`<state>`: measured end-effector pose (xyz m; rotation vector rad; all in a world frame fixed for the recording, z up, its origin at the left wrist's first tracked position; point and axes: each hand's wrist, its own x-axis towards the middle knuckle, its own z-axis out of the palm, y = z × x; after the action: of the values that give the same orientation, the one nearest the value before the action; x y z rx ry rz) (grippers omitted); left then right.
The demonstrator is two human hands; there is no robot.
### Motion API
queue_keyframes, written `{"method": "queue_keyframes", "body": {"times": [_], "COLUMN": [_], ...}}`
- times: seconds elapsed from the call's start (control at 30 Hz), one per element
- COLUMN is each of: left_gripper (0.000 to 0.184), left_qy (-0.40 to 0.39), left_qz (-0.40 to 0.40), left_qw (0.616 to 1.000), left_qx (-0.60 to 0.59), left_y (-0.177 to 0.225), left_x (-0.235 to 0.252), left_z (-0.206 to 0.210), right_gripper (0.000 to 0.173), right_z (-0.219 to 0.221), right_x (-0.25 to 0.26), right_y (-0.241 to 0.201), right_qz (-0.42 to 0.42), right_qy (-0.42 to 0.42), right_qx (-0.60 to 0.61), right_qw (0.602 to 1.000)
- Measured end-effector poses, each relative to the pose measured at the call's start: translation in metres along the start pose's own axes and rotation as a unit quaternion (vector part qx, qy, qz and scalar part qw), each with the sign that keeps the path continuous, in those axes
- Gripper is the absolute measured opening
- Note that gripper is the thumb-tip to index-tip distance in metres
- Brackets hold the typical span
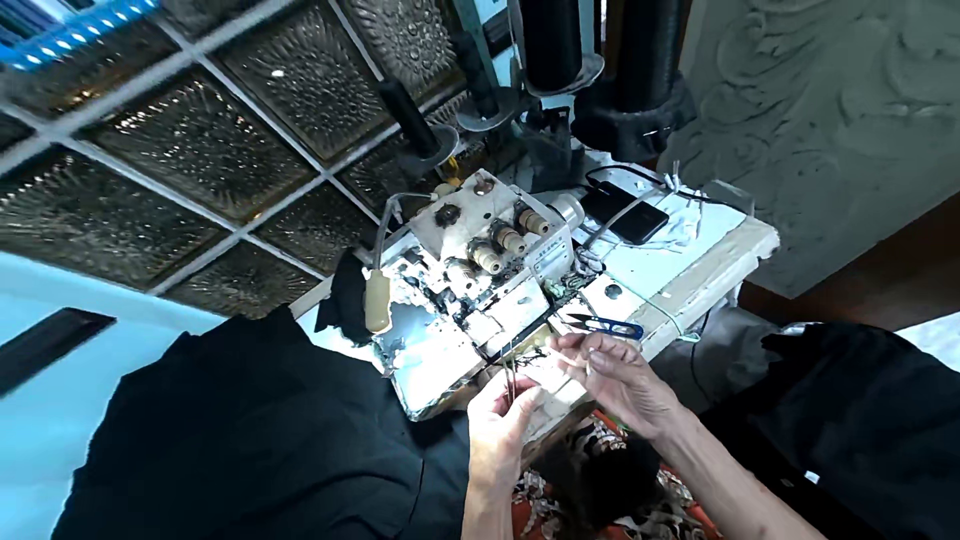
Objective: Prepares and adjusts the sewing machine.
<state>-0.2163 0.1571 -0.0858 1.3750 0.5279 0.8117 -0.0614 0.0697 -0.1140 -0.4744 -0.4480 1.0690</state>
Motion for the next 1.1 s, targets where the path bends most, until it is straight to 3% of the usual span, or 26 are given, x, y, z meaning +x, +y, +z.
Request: {"method": "queue_keyframes", "body": {"times": [0.1, 0.23, 0.37, 0.63, 1.1], "left_gripper": [0.008, 0.002, 0.003, 0.003, 0.003], "left_qy": [-0.018, -0.033, -0.032, -0.037, -0.035], "left_qz": [0.044, 0.101, 0.143, 0.148, 0.155], "left_qw": [0.999, 0.993, 0.984, 0.983, 0.98], "left_qx": [-0.006, 0.044, 0.104, 0.099, 0.119], "left_y": [0.007, 0.013, 0.014, 0.016, 0.014], "left_x": [-0.002, -0.004, -0.004, -0.007, -0.006], "left_z": [0.012, 0.021, 0.025, 0.024, 0.023], "right_gripper": [0.01, 0.012, 0.017, 0.018, 0.011], "right_z": [0.007, 0.015, 0.017, 0.017, 0.018], "right_x": [-0.005, -0.011, -0.013, -0.016, -0.019], "right_y": [0.008, 0.015, 0.019, 0.021, 0.023], "right_qz": [0.086, 0.124, 0.136, 0.14, 0.135], "right_qy": [-0.013, -0.031, -0.052, -0.101, -0.067], "right_qx": [0.145, 0.19, 0.207, 0.215, 0.205], "right_qw": [0.986, 0.973, 0.967, 0.961, 0.967]}}
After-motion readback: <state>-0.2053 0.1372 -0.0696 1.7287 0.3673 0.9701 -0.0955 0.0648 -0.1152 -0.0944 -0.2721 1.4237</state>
